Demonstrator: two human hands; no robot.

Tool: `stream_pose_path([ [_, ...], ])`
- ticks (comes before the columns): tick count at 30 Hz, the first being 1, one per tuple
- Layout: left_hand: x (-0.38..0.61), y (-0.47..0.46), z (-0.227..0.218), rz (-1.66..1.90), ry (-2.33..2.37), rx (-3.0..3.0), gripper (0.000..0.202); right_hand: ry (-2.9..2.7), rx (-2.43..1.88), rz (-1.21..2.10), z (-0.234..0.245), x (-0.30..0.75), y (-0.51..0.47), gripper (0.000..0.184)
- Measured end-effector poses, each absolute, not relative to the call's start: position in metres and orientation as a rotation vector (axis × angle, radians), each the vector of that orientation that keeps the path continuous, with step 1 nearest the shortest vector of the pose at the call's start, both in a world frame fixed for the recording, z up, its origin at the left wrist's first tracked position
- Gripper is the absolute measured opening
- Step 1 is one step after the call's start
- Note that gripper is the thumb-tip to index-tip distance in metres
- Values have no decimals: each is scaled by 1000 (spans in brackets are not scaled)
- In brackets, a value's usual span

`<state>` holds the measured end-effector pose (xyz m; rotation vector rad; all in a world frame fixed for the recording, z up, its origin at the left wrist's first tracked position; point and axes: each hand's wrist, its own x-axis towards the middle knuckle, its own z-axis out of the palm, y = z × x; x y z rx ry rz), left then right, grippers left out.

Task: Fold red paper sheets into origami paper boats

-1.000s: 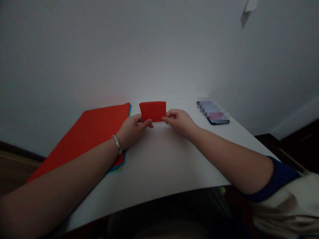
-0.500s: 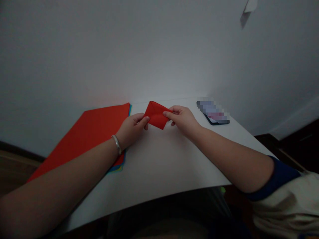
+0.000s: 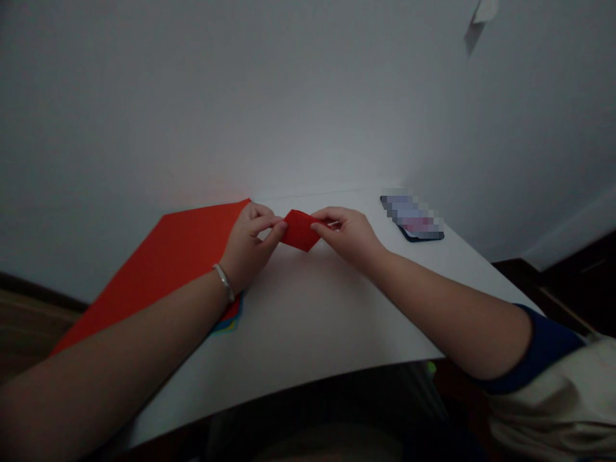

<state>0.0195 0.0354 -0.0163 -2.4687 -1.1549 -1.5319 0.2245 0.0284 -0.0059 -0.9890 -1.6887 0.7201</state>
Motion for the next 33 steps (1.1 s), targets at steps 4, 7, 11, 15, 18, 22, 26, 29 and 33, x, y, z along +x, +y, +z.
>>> stream_pose_path([
  [4,22,33,-16,-1499,-1073,-2474,16,-1688,-932,627,-3,223,24,13],
  [7,25,30,-12,-1486,-1011,-2499,12,-1694,-938,599,0,222,21,9],
  [11,28,23,-6,-1531,-981,-2520,10,-1794,-924,509,3,221,17,8],
  [15,30,18,-3,-1501,-943,-2525,14,-1933,-821,267,5,220,15,5],
  [18,30,19,-3,-1453,-949,-2532,16,-1976,-758,114,4,221,15,8],
  [22,27,23,-5,-1445,-938,-2541,15,-2014,-688,2,2,223,16,7],
  [26,25,23,-6,-1453,-899,-2522,10,-2031,-708,11,2,224,17,7],
  [29,28,21,-6,-1498,-910,-2537,7,-2038,-744,64,1,223,18,8],
  [33,29,21,-6,-1534,-869,-2580,7,-2051,-732,73,-1,222,18,10],
])
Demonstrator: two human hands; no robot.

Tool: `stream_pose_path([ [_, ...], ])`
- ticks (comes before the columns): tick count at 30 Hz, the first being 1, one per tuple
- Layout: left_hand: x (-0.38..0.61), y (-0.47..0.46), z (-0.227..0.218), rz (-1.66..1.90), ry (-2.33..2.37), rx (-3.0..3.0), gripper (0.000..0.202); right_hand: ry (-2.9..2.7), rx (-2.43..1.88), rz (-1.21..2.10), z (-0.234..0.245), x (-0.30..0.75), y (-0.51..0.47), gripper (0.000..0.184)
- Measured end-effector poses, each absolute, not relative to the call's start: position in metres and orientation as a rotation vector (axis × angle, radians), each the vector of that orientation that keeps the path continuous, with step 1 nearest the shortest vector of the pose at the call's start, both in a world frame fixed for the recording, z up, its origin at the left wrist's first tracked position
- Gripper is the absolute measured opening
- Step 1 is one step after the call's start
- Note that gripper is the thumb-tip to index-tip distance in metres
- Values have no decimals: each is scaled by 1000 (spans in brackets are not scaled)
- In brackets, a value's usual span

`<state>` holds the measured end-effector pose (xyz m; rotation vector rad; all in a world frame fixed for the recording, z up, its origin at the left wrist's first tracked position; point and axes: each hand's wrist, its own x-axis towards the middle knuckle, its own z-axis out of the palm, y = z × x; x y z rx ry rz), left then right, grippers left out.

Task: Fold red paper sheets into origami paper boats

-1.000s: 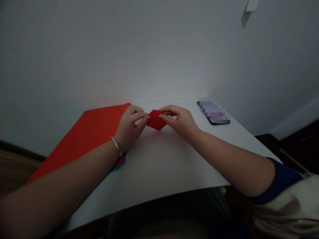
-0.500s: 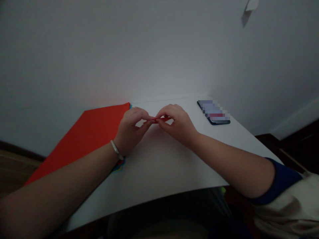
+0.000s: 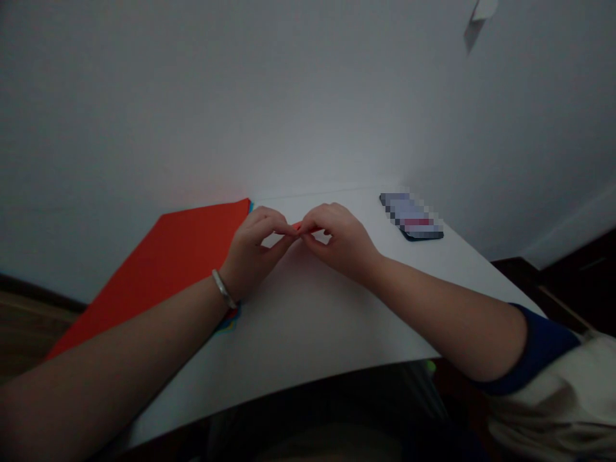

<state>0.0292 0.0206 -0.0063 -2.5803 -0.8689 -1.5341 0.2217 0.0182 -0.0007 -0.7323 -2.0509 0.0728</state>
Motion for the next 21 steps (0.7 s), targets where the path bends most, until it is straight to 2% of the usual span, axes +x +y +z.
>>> stream_pose_path([
  [15,26,24,-5,-1602,-864,-2573,9,-1997,-745,184,1,223,17,7],
  [21,22,28,-4,-1614,-1117,-2501,11,-1908,-824,206,-3,225,23,5],
])
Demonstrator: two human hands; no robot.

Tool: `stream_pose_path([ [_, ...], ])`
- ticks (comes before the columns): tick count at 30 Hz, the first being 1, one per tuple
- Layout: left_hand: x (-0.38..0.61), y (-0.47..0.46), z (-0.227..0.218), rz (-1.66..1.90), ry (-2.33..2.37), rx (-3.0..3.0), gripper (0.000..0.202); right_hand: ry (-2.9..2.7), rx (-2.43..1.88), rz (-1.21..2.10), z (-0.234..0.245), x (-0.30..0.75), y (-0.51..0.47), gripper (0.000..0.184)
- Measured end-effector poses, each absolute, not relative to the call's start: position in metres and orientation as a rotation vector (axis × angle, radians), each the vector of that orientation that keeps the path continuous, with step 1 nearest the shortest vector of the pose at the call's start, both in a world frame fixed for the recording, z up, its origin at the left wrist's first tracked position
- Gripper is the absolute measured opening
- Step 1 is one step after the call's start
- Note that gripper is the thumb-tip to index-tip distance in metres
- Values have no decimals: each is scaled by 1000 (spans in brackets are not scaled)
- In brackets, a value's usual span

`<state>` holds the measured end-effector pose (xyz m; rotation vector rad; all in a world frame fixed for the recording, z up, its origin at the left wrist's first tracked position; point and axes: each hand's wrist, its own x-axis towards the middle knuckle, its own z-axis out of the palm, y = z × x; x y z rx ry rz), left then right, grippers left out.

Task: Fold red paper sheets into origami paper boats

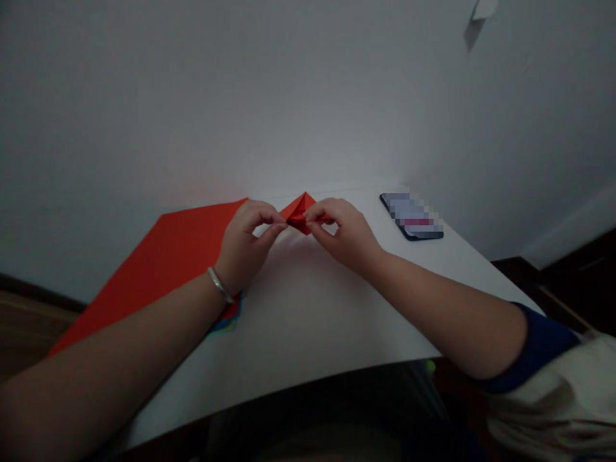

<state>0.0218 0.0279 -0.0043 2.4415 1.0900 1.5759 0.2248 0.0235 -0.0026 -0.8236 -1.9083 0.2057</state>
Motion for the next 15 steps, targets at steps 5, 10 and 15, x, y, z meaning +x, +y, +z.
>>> stream_pose_path([
  [5,24,28,-7,1559,1004,2318,8,-1906,-817,208,-3,225,24,4],
  [10,26,24,-8,1515,964,2168,7,-1871,-816,305,-3,225,21,7],
  [15,28,23,-7,1489,968,2164,7,-1812,-831,493,-5,224,21,5],
])
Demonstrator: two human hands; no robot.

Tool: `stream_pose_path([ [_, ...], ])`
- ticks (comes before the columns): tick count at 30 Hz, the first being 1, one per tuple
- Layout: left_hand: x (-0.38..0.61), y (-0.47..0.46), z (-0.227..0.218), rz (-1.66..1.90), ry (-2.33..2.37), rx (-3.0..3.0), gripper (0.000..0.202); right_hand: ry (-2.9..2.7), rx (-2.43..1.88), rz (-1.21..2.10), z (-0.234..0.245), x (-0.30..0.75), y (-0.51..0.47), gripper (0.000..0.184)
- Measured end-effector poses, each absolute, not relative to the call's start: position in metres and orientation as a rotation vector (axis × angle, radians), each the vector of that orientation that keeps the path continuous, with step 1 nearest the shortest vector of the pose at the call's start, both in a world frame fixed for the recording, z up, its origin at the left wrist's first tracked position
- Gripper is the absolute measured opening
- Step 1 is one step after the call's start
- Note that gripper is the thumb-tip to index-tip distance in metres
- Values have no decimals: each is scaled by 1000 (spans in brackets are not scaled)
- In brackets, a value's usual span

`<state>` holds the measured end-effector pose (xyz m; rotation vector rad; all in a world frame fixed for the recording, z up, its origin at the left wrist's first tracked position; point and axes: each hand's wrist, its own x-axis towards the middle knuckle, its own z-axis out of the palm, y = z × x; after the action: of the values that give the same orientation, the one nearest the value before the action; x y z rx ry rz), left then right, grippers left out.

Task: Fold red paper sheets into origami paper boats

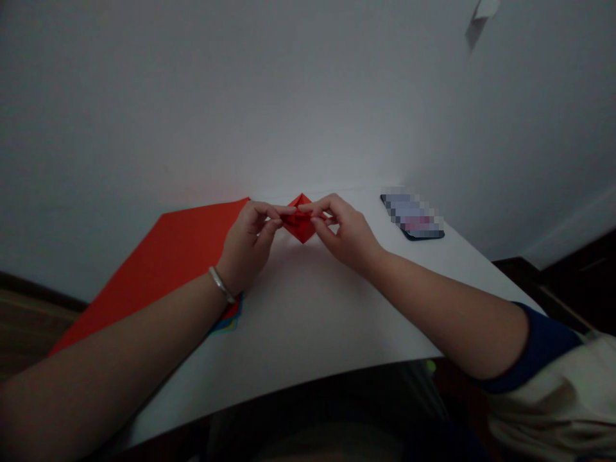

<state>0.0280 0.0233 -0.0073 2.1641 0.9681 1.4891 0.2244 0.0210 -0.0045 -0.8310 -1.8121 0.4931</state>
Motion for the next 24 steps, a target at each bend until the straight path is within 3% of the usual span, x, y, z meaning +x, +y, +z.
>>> stream_pose_path([
  [6,27,27,-10,1537,984,2107,6,-1728,-813,627,-10,225,26,6],
  [13,21,26,-4,1325,1118,2472,22,-1648,-785,750,-18,225,35,10],
  [18,17,27,-2,1138,1148,2668,25,-1655,-835,739,-19,228,36,17],
  [24,13,26,-5,998,1173,2775,19,-1768,-974,624,-16,231,36,11],
])
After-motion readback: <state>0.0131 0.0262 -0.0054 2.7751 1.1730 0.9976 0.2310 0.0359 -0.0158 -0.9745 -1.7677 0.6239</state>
